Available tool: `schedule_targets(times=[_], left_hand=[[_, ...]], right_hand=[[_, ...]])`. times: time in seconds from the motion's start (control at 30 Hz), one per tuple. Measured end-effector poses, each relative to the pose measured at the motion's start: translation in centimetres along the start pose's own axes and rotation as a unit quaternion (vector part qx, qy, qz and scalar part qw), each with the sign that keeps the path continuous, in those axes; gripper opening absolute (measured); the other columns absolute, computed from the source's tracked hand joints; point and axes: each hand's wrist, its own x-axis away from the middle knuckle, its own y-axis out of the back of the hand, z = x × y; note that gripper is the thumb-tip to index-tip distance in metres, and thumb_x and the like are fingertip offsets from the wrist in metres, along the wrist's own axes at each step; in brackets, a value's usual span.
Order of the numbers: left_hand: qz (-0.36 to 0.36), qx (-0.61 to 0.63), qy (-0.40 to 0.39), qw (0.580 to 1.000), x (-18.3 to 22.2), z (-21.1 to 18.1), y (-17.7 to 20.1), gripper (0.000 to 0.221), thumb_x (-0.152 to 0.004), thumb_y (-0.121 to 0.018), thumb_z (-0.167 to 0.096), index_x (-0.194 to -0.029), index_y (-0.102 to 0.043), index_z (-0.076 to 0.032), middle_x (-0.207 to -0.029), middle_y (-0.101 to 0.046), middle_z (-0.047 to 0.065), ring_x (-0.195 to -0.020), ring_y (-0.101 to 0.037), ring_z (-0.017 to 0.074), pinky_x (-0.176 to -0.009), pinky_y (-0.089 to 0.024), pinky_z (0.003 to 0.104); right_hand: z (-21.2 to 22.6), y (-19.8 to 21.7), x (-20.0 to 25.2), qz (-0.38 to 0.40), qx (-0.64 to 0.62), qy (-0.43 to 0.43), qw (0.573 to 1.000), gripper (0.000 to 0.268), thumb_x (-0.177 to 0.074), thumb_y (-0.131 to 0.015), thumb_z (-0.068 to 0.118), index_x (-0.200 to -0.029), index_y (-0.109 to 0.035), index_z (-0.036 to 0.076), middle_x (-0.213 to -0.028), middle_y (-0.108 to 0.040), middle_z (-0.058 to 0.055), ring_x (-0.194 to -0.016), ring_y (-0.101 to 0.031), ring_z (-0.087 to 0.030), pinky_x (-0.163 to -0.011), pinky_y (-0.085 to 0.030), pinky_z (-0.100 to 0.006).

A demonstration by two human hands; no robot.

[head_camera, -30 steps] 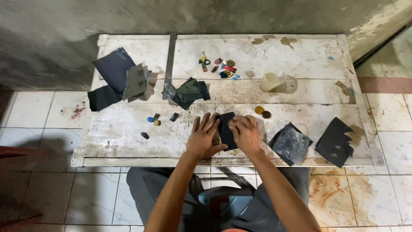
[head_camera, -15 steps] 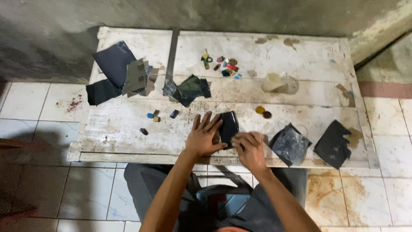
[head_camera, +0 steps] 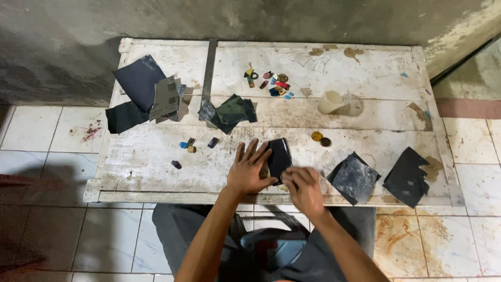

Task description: The person sands small round stones using pieces of sandpaper. The person dips the stones into a small cup of water and continues to sand them by hand over the table.

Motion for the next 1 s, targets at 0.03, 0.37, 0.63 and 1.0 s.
schedule_targets(times=[0.03,0.37,0.63,1.0], left_hand=[[-0.003,0.000,0.001,1.000,-0.3,0.3,0.1,0.091,-0.082,-0.043,-0.080,-0.150,-0.038,-0.020,-0.163,-0.024,0.001,-0.151,-0.013,0.0310,-0.122,-0.004,0.055],[-0.030,-0.020,-0.021,0.999,0.6,-0.2,0.5,0.092,-0.081,-0.049,-0.079,-0.149,-0.040,-0.019,-0.160,-0.031,0.004,-0.150,-0.019,0.0330,-0.120,-0.010,0.057],[-0.040,0.004,-0.007,0.999,0.2,0.4,-1.0,0.091,-0.081,-0.045,-0.080,-0.148,-0.042,-0.020,-0.161,-0.028,0.001,-0.151,-0.015,0.0311,-0.122,-0.007,0.056],[-0.015,-0.024,-0.019,0.999,0.2,0.0,0.2,0.092,-0.081,-0.044,-0.081,-0.150,-0.038,-0.021,-0.161,-0.029,0.003,-0.151,-0.014,0.0314,-0.121,-0.007,0.056]], right_hand=[[0.1,-0.1,-0.5,0.000,0.001,0.003,1.000,0.015,-0.088,-0.071,0.030,-0.077,-0.072,0.020,-0.098,-0.073,0.004,-0.095,-0.062,-0.021,-0.085,-0.045,-0.034],[-3.2,-4.2,-7.3,-0.082,0.007,0.012,0.997,0.010,-0.086,-0.074,0.027,-0.082,-0.072,0.018,-0.095,-0.071,0.001,-0.098,-0.061,-0.026,-0.083,-0.047,-0.040],[-0.2,-0.7,-0.5,-0.018,-0.008,0.029,0.999,0.017,-0.088,-0.072,0.029,-0.075,-0.069,0.017,-0.096,-0.071,0.002,-0.089,-0.062,-0.026,-0.078,-0.047,-0.037],[-3.4,-4.5,-7.7,-0.094,0.008,0.020,0.995,0.011,-0.083,-0.077,0.023,-0.080,-0.069,0.015,-0.092,-0.069,0.000,-0.092,-0.058,-0.028,-0.079,-0.047,-0.039]])
